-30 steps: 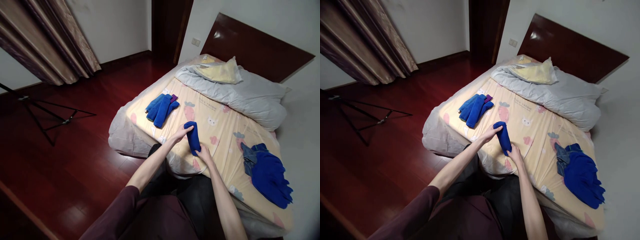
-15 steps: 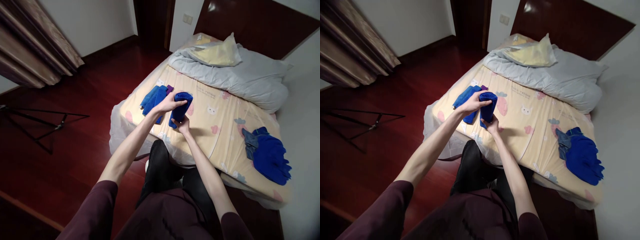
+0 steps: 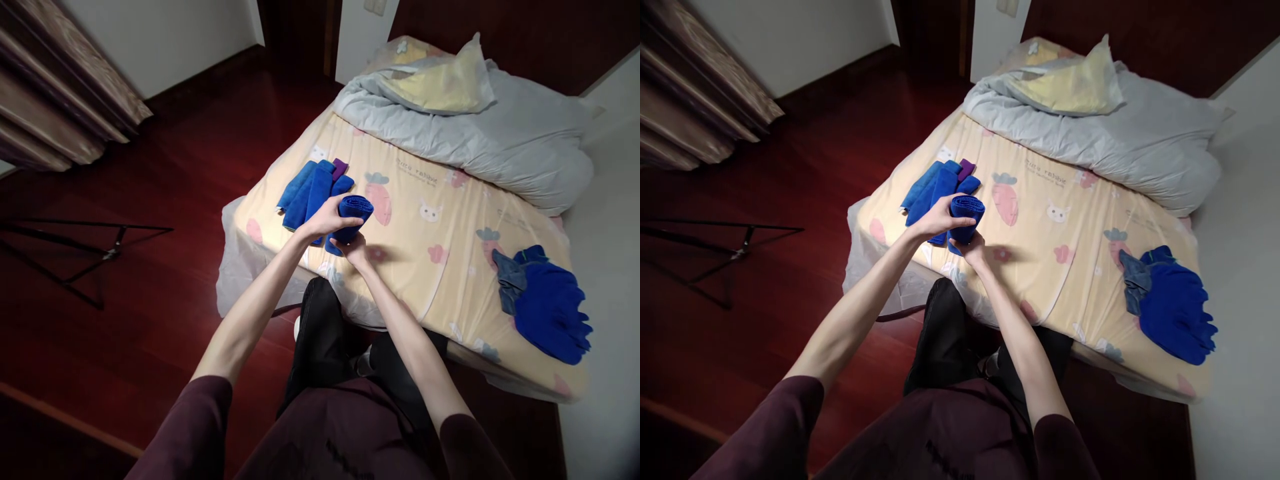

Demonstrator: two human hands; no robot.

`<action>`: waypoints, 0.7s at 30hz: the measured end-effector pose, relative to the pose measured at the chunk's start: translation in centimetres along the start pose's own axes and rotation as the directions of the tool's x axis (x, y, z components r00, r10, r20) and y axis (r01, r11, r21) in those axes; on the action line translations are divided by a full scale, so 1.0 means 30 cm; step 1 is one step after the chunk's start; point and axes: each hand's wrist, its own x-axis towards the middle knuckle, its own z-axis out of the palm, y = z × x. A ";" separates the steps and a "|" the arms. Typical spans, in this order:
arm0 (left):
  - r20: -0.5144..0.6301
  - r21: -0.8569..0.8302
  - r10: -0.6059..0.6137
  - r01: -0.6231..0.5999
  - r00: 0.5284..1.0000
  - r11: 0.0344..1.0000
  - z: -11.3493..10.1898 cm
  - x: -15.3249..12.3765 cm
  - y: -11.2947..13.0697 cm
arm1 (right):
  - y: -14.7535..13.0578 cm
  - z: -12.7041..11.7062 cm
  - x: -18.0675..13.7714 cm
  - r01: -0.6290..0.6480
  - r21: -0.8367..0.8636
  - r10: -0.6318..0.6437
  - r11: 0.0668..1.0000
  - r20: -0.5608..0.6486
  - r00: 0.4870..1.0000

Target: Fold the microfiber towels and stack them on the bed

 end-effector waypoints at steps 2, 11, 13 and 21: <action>-0.017 0.018 -0.021 0.021 1.000 1.000 0.002 -0.005 -0.024 | 0.002 0.003 -0.004 0.004 0.017 -0.004 1.000 0.009 1.000; -0.094 0.078 0.012 -0.005 0.995 0.997 -0.001 -0.019 -0.095 | -0.018 -0.030 0.011 0.044 0.037 -0.046 0.998 0.074 0.996; -0.116 0.119 0.012 0.001 0.993 0.993 -0.003 -0.023 -0.112 | -0.025 -0.036 0.018 0.057 0.050 -0.061 0.997 0.099 0.993; -0.184 0.155 -0.054 0.083 0.981 0.984 0.003 -0.030 -0.137 | -0.014 -0.033 0.009 0.054 -0.005 -0.054 0.999 0.091 0.994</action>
